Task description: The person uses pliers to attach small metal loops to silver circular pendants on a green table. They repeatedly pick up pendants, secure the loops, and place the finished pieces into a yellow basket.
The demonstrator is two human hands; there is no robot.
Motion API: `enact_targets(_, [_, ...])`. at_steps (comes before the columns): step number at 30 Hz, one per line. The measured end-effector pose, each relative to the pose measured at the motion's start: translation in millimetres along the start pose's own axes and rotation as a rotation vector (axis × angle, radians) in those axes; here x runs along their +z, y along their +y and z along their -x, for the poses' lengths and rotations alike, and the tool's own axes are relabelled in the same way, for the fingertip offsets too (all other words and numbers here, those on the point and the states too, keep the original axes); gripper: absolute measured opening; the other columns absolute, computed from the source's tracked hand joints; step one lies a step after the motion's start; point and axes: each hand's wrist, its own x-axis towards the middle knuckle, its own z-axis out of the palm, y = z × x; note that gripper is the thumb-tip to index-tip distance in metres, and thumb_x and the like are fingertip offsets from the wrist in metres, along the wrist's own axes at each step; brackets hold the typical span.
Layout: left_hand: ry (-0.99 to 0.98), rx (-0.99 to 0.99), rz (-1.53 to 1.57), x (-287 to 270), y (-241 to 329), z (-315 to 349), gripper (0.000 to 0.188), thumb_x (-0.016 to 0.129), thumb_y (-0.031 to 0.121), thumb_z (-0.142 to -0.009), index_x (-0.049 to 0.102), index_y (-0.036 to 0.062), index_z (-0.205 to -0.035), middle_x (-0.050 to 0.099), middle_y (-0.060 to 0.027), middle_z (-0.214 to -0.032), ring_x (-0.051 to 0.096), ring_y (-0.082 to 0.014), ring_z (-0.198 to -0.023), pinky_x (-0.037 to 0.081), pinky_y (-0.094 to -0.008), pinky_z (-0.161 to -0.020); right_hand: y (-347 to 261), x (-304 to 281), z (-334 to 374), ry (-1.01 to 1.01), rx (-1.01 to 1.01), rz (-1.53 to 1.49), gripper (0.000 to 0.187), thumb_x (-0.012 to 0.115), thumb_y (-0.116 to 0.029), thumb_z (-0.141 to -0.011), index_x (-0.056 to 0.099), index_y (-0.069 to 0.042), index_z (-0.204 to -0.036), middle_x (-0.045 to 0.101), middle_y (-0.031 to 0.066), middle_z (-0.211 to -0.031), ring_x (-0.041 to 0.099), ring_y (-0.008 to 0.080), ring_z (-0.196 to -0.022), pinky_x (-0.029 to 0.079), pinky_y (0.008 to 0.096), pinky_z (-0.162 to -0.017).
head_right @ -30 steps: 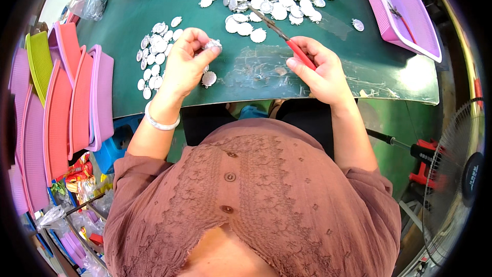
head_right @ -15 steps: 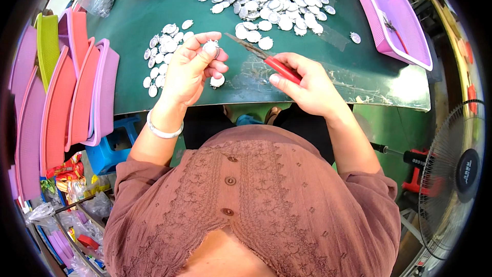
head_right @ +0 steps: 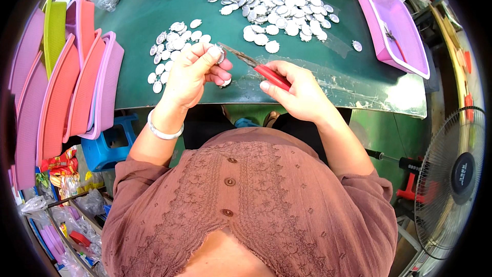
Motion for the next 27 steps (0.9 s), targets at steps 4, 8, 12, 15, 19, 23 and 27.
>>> enact_targets(4, [0.012, 0.029, -0.041, 0.8, 1.2, 0.3, 0.019, 0.056, 0.021, -0.094, 0.059, 0.0032, -0.089, 0.065, -0.0078, -0.078, 0.064, -0.0141, -0.062, 0.051, -0.0244, -0.057, -2.9, -1.1, 1.2, -0.017, 0.012, -0.004, 0.036, 0.065, -0.021, -0.086, 0.058, 0.003, -0.112, 0.064, 0.0101, -0.089, 0.058, 0.0142, -0.078, 0.048, 0.0292, -0.072])
enact_targets(8, [0.037, 0.05, -0.089, 4.0, 2.3, 1.6, 0.019, 0.056, 0.021, -0.094, 0.059, 0.0031, -0.088, 0.064, -0.0066, -0.076, 0.062, -0.0132, -0.06, 0.05, -0.0241, -0.056, -1.8, -0.9, 1.5, -0.006, -0.016, 0.024, 0.035, 0.065, -0.021, -0.086, 0.058, 0.002, -0.112, 0.063, 0.0103, -0.087, 0.057, 0.0139, -0.076, 0.047, 0.0292, -0.07])
enact_targets(12, [0.048, 0.064, -0.112, 7.0, 3.8, 2.3, 0.019, 0.056, 0.02, -0.094, 0.059, 0.0029, -0.088, 0.064, -0.0061, -0.074, 0.061, -0.0127, -0.059, 0.049, -0.0238, -0.055, -1.2, -0.6, 2.1, -0.008, 0.003, 0.039, 0.034, 0.064, -0.021, -0.087, 0.058, 0.002, -0.111, 0.063, 0.0102, -0.085, 0.056, 0.0142, -0.074, 0.047, 0.0292, -0.068])
enact_targets(15, [0.041, 0.077, -0.124, 4.7, -0.2, 1.1, 0.019, 0.056, 0.021, -0.094, 0.06, 0.0027, -0.089, 0.063, -0.0056, -0.072, 0.06, -0.0115, -0.058, 0.048, -0.0228, -0.054, -2.5, 0.2, 3.0, -0.015, 0.019, 0.034, 0.033, 0.064, -0.022, -0.087, 0.058, 0.002, -0.11, 0.062, 0.0099, -0.082, 0.056, 0.0149, -0.072, 0.046, 0.0294, -0.067])
enact_targets(19, [0.051, 0.082, -0.169, 5.0, -2.3, 0.8, 0.019, 0.057, 0.022, -0.094, 0.059, 0.0039, -0.088, 0.062, -0.0035, -0.069, 0.058, -0.0093, -0.056, 0.046, -0.0209, -0.052, -1.0, 3.0, 3.1, -0.002, 0.006, 0.05, 0.031, 0.063, -0.021, -0.087, 0.059, 0.002, -0.108, 0.061, 0.0104, -0.08, 0.056, 0.0161, -0.071, 0.046, 0.0305, -0.066])
enact_targets(23, [0.044, 0.099, -0.2, 6.3, -1.7, 1.3, 0.018, 0.056, 0.021, -0.095, 0.058, 0.006, -0.086, 0.059, -0.0009, -0.067, 0.053, -0.0064, -0.055, 0.044, -0.0192, -0.051, -0.1, 4.2, 3.6, 0.007, -0.011, 0.088, 0.03, 0.062, -0.021, -0.087, 0.058, 0.001, -0.108, 0.062, 0.0134, -0.081, 0.058, 0.0212, -0.071, 0.047, 0.0332, -0.067])
enact_targets(27, [0.05, 0.116, -0.214, 6.7, -3.3, 1.1, 0.018, 0.056, 0.022, -0.095, 0.058, 0.007, -0.085, 0.058, 0.0004, -0.066, 0.05, -0.0046, -0.054, 0.042, -0.0179, -0.05, -2.2, 5.4, 3.5, 0.003, -0.038, 0.144, 0.029, 0.061, -0.02, -0.087, 0.058, 0.001, -0.107, 0.062, 0.0167, -0.083, 0.06, 0.0286, -0.075, 0.047, 0.0363, -0.069])
